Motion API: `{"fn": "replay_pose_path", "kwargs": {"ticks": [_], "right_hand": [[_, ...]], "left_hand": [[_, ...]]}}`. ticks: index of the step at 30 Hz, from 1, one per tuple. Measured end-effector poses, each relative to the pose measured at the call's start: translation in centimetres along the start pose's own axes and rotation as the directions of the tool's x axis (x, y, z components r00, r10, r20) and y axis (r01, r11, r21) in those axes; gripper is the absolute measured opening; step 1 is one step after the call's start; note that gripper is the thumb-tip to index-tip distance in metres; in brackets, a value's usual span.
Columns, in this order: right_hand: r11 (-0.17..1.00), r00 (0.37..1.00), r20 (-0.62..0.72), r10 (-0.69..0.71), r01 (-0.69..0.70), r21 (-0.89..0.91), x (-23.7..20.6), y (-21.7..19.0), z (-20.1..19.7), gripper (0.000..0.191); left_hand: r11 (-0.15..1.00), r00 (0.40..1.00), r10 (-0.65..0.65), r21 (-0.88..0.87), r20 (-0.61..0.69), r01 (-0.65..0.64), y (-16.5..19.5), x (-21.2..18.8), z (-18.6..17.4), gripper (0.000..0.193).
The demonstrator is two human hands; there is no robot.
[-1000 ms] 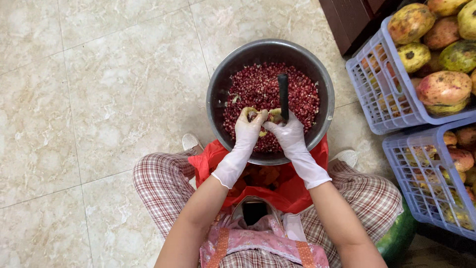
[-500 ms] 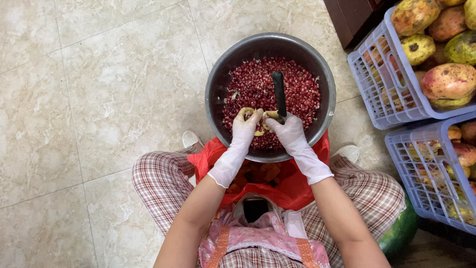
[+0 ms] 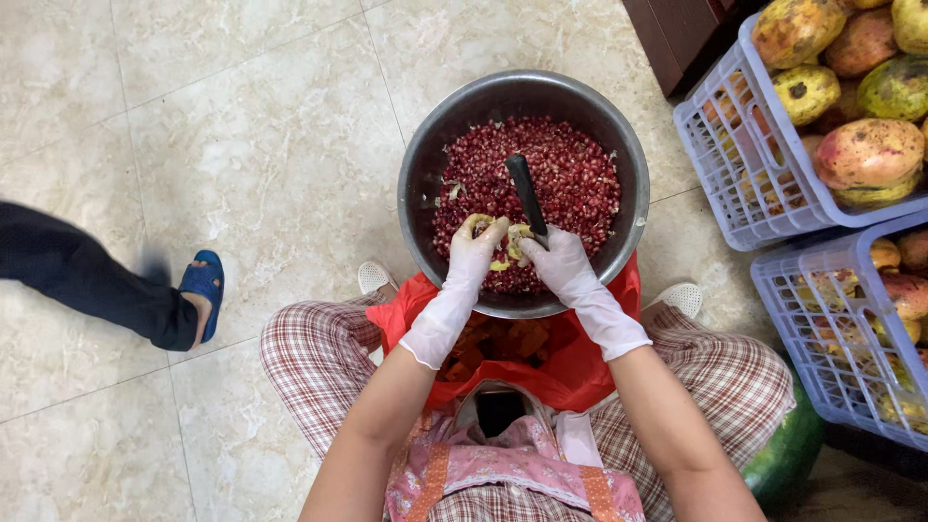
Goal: The person sits on the floor and uses a knife to cut open pomegranates, then separates the seeds from the rind by hand. The seeds are collected in a metal bowl, and the rinds are discarded into a red bag.
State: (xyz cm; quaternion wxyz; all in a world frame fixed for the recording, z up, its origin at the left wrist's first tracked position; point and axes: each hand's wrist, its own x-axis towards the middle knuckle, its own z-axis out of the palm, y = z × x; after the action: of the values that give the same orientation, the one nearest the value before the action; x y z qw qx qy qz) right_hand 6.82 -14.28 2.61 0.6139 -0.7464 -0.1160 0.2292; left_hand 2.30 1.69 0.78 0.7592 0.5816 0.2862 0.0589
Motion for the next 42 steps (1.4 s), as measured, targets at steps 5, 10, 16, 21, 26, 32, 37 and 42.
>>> {"fn": "replay_pose_path", "kwargs": {"ticks": [5, 10, 16, 21, 26, 32, 37, 42], "right_hand": [[0.965, 0.996, -0.032, -0.078, 0.068, -0.252, 0.0, -0.4, -0.2, 0.022], [0.984, 0.988, 0.023, 0.15, -0.151, 0.089, 0.2, -0.7, -0.2, 0.023], [1.0, 1.0, -0.023, -0.007, 0.006, -0.016, 0.5, 0.2, -0.5, 0.02], [0.97, 0.983, -0.014, 0.184, -0.179, 0.164, 1.1, -0.2, -1.3, 0.021], [0.846, 0.867, -0.242, -0.436, 0.304, -0.438, -0.3, -2.4, -0.8, 0.043], [0.864, 0.957, -0.152, -0.248, 0.148, -0.48, -2.2, -3.9, 1.1, 0.029], [0.915, 0.947, -0.192, -0.257, 0.174, -0.364, -1.1, -2.4, 1.6, 0.017], [0.988, 0.984, -0.098, 0.151, -0.151, 0.0, -0.2, -1.2, 1.0, 0.019]], "left_hand": [[0.993, 0.998, 0.053, 0.108, 0.021, -0.055, 0.2, 0.4, 0.0, 0.022], [0.984, 0.987, 0.137, 0.104, 0.078, -0.145, 0.4, 0.7, -0.1, 0.022], [0.981, 0.991, 0.071, 0.174, 0.112, -0.089, 0.8, 0.8, -0.1, 0.025], [0.993, 0.996, -0.053, 0.108, 0.074, 0.045, 1.7, 1.1, -0.2, 0.031], [0.996, 0.994, -0.089, 0.005, 0.06, 0.088, 1.4, 1.5, -0.4, 0.032], [0.999, 1.0, -0.018, -0.05, -0.003, 0.018, -0.7, 2.3, 0.2, 0.018], [0.981, 0.983, 0.182, -0.073, 0.001, -0.182, -1.3, 2.5, 0.5, 0.016], [0.98, 0.981, 0.185, -0.086, 0.05, -0.181, -0.7, 2.6, 0.6, 0.017]]}}
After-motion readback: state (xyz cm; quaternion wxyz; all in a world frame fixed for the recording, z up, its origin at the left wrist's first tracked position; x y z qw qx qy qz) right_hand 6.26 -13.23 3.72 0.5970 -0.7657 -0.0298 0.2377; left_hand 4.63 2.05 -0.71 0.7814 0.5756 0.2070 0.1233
